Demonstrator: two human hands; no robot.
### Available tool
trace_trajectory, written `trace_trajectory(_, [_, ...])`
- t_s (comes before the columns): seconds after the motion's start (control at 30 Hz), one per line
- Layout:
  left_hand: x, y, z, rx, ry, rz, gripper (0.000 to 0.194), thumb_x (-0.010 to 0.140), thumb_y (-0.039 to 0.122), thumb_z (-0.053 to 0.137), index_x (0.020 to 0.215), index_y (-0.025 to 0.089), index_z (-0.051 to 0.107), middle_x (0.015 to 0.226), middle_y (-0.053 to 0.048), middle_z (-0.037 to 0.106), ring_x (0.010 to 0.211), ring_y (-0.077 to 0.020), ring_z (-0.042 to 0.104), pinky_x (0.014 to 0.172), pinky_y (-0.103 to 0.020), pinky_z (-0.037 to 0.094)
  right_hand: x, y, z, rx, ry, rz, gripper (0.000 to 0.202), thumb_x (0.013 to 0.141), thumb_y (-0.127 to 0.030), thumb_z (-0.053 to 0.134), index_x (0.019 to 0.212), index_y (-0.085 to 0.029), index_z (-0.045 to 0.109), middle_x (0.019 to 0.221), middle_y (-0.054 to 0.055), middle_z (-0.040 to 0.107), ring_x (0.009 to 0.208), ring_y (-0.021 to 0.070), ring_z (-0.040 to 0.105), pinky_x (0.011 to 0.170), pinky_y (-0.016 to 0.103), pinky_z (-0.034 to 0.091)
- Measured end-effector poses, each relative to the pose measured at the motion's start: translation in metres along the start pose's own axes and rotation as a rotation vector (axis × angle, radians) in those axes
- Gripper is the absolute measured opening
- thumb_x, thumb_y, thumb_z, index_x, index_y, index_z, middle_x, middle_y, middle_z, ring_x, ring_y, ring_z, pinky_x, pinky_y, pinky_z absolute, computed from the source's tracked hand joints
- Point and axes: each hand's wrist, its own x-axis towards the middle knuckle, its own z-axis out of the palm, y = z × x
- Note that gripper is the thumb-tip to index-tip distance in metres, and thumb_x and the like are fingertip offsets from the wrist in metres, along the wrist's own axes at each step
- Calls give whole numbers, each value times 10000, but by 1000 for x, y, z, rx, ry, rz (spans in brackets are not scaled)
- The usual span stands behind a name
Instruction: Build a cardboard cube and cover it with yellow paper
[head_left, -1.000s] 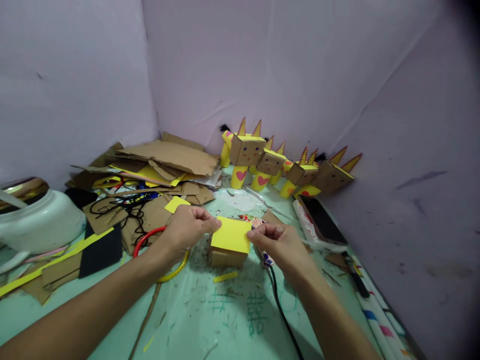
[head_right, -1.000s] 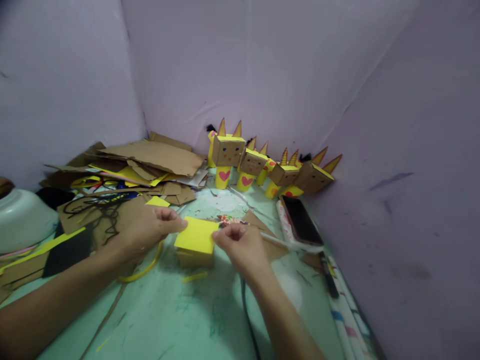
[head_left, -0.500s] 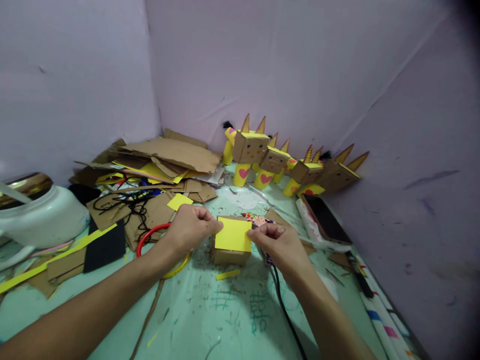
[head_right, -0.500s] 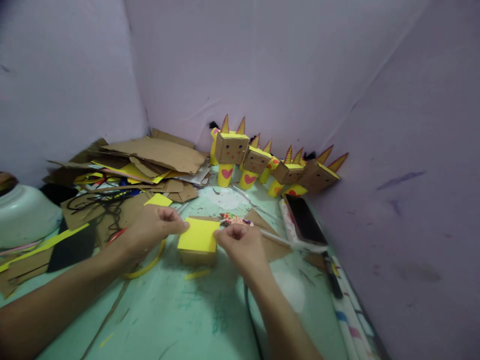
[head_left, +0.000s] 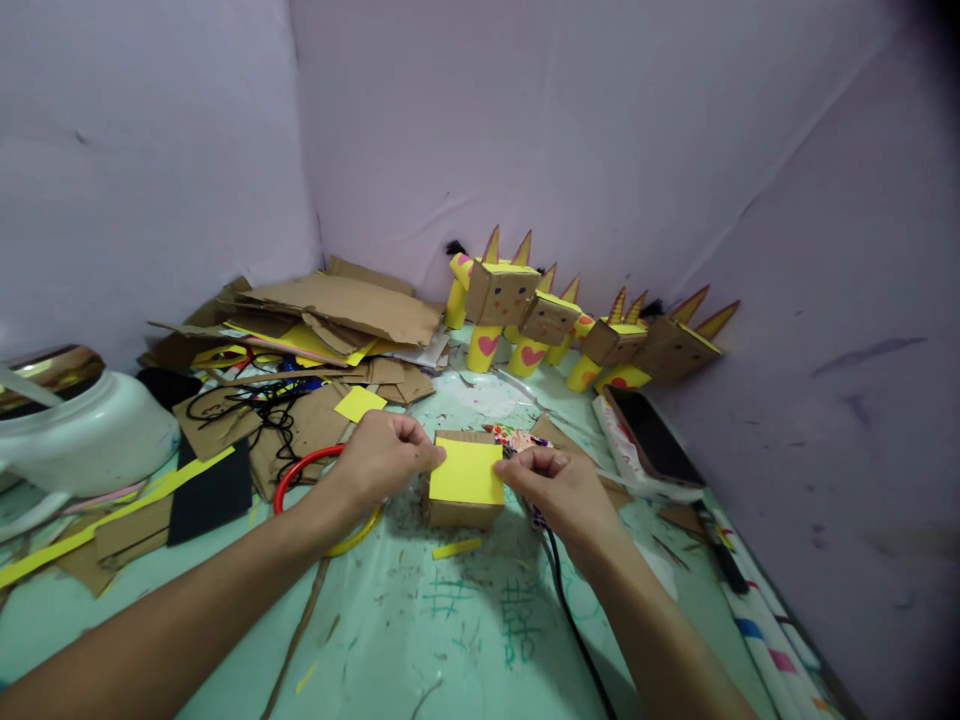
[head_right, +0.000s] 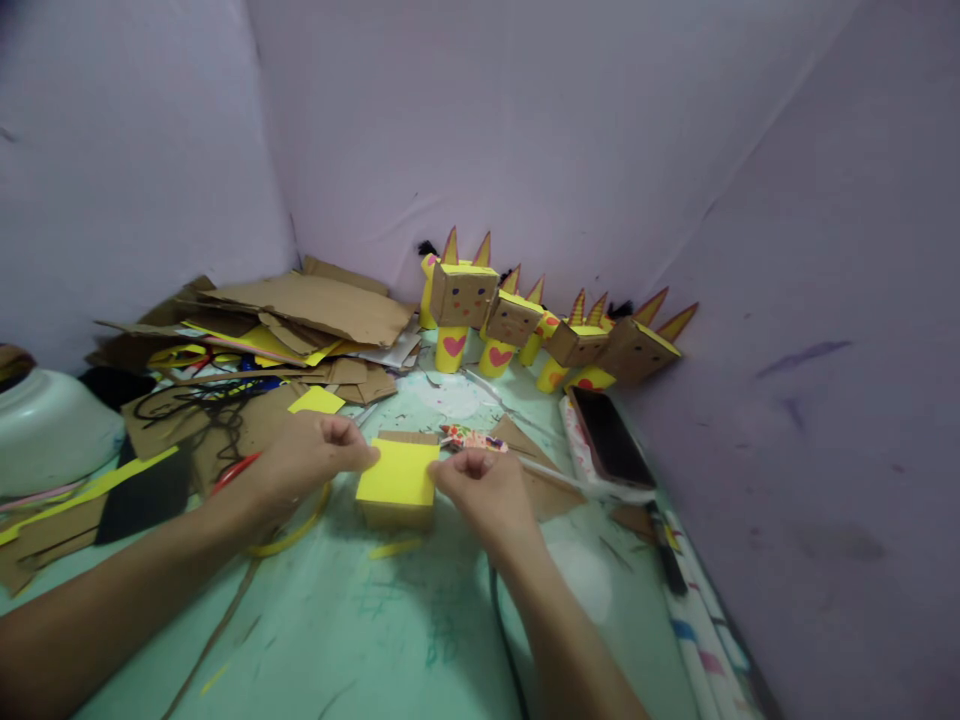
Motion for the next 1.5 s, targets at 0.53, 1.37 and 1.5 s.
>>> trace_trajectory(0.53, [-19, -7, -41, 297, 85, 503, 185, 779, 379, 572, 831, 205, 611, 911, -55, 652, 844, -221, 612, 736, -328, 499, -23, 20, -22, -164, 605, -890, 31, 802, -221, 619, 783, -211, 641, 795, 24, 664, 792, 195, 613, 811, 397, 475])
trace_trajectory(1.37, [-8, -49, 17, -30, -331, 330, 712, 579, 47, 665, 1235, 186, 421, 1177, -74, 620, 1058, -279, 593, 876, -384, 490, -25, 27, 12, -902, 60, -1192, 442, 870, -292, 541, 1291, -162, 508, 1291, 17, 630, 1338, 324, 387, 1154, 505, -72])
trace_trajectory(1.5, [-10, -49, 17, 12, -281, 318, 703, 583, 70, 671, 1226, 172, 406, 1106, -75, 648, 978, -264, 623, 805, -360, 512, -26, 28, 13, -884, 40, -1179, 399, 850, -217, 554, 1248, -181, 545, 1254, 8, 657, 1329, 319, 406, 1150, 512, -84])
